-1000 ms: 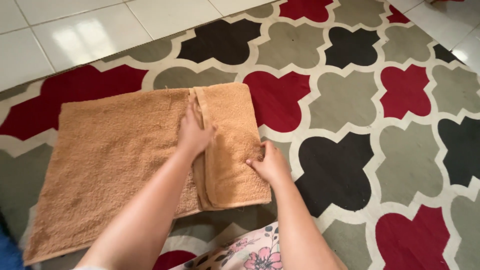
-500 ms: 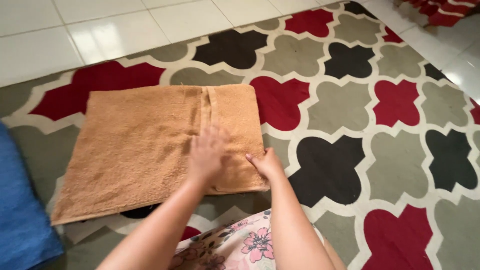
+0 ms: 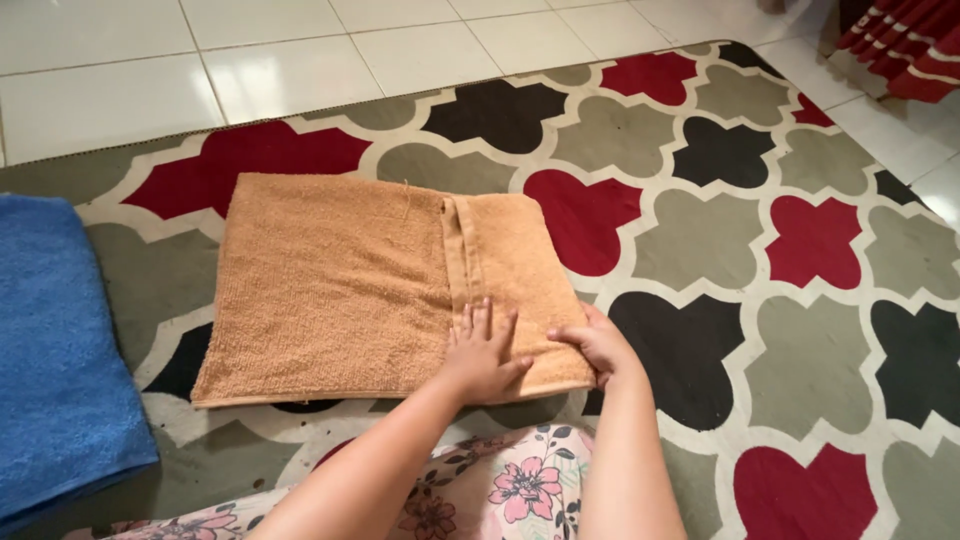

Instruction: The person folds a peach towel and a blue towel on a patterned rug. They smooth, fold, and roll each towel, then stack them together.

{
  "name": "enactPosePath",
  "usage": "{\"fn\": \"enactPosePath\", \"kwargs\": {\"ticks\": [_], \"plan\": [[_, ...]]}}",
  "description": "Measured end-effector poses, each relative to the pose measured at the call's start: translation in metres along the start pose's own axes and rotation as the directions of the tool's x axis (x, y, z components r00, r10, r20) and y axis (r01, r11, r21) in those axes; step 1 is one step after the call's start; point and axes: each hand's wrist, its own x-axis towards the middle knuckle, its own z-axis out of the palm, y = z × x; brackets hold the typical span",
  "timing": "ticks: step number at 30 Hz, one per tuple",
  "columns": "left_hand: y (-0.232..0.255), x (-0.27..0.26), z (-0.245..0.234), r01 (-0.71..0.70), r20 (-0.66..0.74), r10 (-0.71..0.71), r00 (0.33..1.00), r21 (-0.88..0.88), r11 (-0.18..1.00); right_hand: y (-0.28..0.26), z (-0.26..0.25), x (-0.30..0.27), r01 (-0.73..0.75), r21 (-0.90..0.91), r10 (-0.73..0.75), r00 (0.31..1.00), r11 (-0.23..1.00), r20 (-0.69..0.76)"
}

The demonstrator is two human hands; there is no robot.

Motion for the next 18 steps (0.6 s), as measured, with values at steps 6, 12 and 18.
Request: {"fn": "enactPosePath", "kwargs": {"ticks": [6, 12, 18], "plan": [[-0.004, -0.003, -0.020, 0.064, 0.121, -0.061, 0.991, -0.019, 0.998, 0.005, 0.002, 0.000, -0.135, 0.095, 0.130, 0.990, 0.986, 0.057], [-0.025, 0.001, -0.039, 0.033, -0.224, -0.159, 0.962, -0.480, 0.877, 0.003, 0.000, -0.002, -0.133, 0.034, 0.132, 0.991, 0.991, 0.035], [-0.034, 0.023, -0.074, 0.238, -0.083, -0.387, 0.918, -0.666, 0.707, 0.019, -0.015, 0.016, -0.251, -0.286, 0.200, 0.960, 0.925, -0.195]]}}
